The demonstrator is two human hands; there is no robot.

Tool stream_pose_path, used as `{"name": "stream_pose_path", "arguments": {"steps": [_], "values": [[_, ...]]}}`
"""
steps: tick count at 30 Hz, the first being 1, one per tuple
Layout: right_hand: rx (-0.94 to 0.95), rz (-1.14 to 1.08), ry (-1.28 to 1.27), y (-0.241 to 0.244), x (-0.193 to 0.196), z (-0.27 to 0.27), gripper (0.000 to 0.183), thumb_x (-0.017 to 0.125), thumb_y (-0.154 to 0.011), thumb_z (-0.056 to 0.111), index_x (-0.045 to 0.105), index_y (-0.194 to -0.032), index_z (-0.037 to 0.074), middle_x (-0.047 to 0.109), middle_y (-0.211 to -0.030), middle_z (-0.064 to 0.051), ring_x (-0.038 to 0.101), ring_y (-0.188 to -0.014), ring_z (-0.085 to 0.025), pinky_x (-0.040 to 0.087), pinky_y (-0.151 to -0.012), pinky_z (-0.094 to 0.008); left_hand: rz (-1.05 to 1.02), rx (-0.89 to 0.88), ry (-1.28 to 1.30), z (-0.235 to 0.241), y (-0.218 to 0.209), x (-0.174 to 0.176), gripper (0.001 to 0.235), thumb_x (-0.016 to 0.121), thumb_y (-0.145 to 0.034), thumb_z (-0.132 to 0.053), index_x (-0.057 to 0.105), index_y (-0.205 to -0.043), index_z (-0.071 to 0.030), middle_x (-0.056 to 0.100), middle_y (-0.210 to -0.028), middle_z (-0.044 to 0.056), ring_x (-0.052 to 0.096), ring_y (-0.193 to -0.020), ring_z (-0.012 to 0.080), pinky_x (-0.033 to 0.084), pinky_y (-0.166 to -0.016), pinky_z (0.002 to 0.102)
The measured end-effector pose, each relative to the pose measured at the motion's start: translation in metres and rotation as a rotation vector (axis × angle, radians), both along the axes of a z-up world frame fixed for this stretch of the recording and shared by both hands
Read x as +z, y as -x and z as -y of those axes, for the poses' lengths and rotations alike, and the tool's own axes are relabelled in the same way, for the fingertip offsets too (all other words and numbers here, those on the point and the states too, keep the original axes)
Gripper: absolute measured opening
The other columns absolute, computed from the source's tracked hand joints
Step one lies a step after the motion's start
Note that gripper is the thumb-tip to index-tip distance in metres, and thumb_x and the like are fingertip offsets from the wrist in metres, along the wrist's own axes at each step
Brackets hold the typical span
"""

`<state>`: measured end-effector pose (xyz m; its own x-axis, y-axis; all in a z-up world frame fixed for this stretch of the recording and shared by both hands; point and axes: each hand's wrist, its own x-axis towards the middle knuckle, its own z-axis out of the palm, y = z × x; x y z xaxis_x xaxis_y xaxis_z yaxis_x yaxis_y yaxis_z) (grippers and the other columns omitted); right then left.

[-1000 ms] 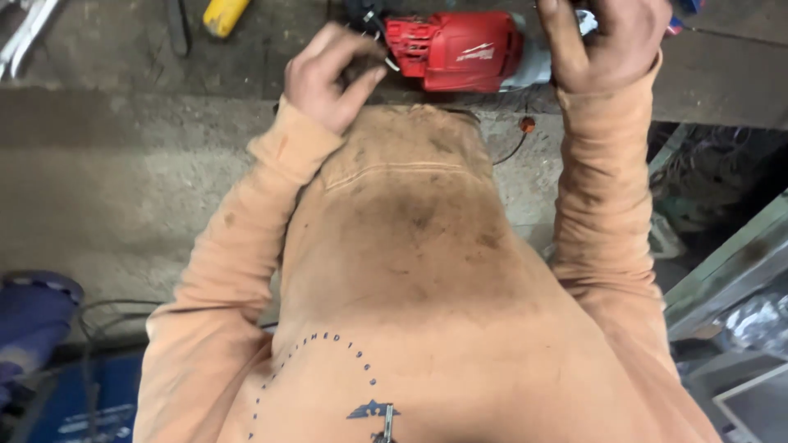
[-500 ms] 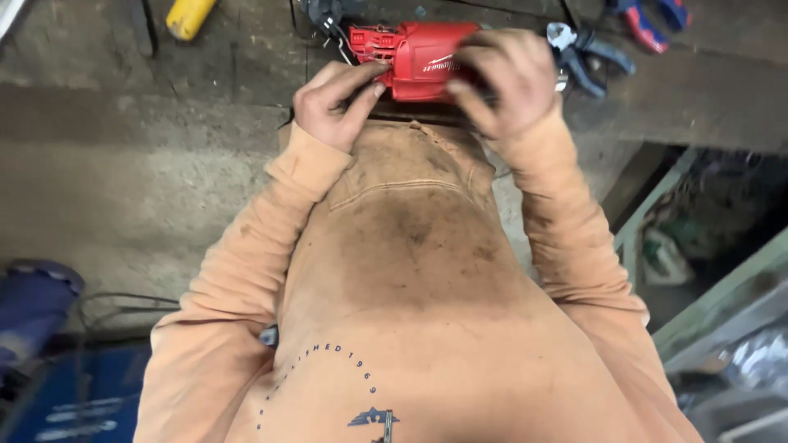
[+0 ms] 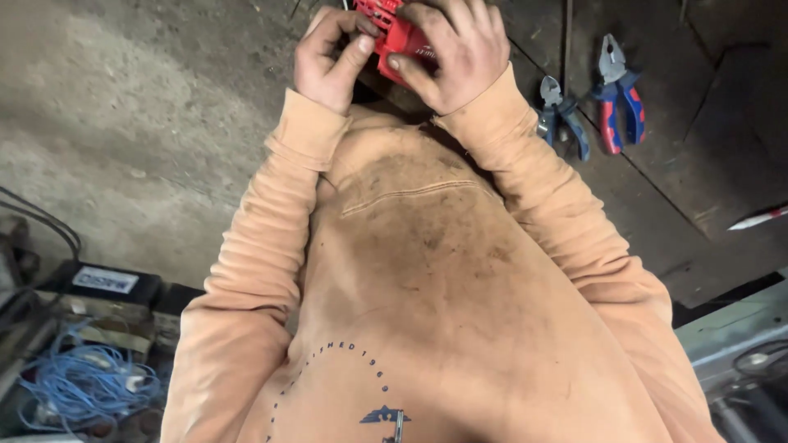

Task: The user is seen repairing a red power drill by connecting wires.

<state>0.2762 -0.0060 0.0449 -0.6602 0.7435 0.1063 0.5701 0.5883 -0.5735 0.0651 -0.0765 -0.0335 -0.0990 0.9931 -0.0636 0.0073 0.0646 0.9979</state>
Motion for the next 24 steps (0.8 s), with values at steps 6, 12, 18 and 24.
{"name": "stream_pose_path", "arguments": {"steps": [6, 12, 18, 24], "values": [[-0.067, -0.032, 0.032, -0.006, -0.006, 0.002, 0.047, 0.083, -0.096, 0.029, 0.063, -0.134, 0.009, 0.061, -0.128, -0.011, 0.058, -0.117, -0.034, 0.046, -0.096, -0.045, -0.394, -0.122, -0.149, -0.014, -0.004, 0.048, 0.011, 0.075, -0.099, -0.004, 0.072, -0.109, -0.004, 0.069, -0.11, 0.013, 0.07, -0.102, 0.0292, 0.057, -0.089, 0.037], [-0.15, -0.086, 0.048, -0.012, -0.013, 0.001, 0.049, 0.086, -0.095, 0.03, 0.062, -0.132, 0.008, 0.061, -0.127, -0.014, 0.058, -0.116, -0.038, 0.049, -0.102, -0.046, -0.318, -0.103, -0.154, -0.026, -0.022, 0.04, 0.014, 0.076, -0.097, 0.0, 0.076, -0.111, -0.003, 0.073, -0.113, 0.012, 0.073, -0.104, 0.0283, 0.06, -0.092, 0.036], [-0.363, -0.254, 0.453, -0.018, -0.001, 0.002, 0.052, 0.085, -0.095, 0.021, 0.059, -0.136, 0.004, 0.061, -0.132, -0.018, 0.063, -0.125, -0.037, 0.053, -0.11, -0.043, -0.303, 0.025, -0.076, -0.034, -0.04, 0.053, 0.012, 0.078, -0.099, -0.003, 0.076, -0.111, -0.004, 0.073, -0.112, 0.012, 0.074, -0.101, 0.0269, 0.06, -0.089, 0.034], [-0.234, -0.132, 0.459, -0.044, -0.002, 0.016, 0.088, 0.092, -0.09, 0.02, 0.035, -0.153, -0.003, 0.049, -0.153, -0.025, 0.051, -0.144, -0.042, 0.044, -0.124, -0.045, -0.219, 0.034, -0.023, -0.043, -0.047, 0.048, 0.01, 0.075, -0.101, -0.004, 0.074, -0.111, -0.003, 0.074, -0.11, 0.012, 0.074, -0.1, 0.0257, 0.059, -0.09, 0.033]]}}
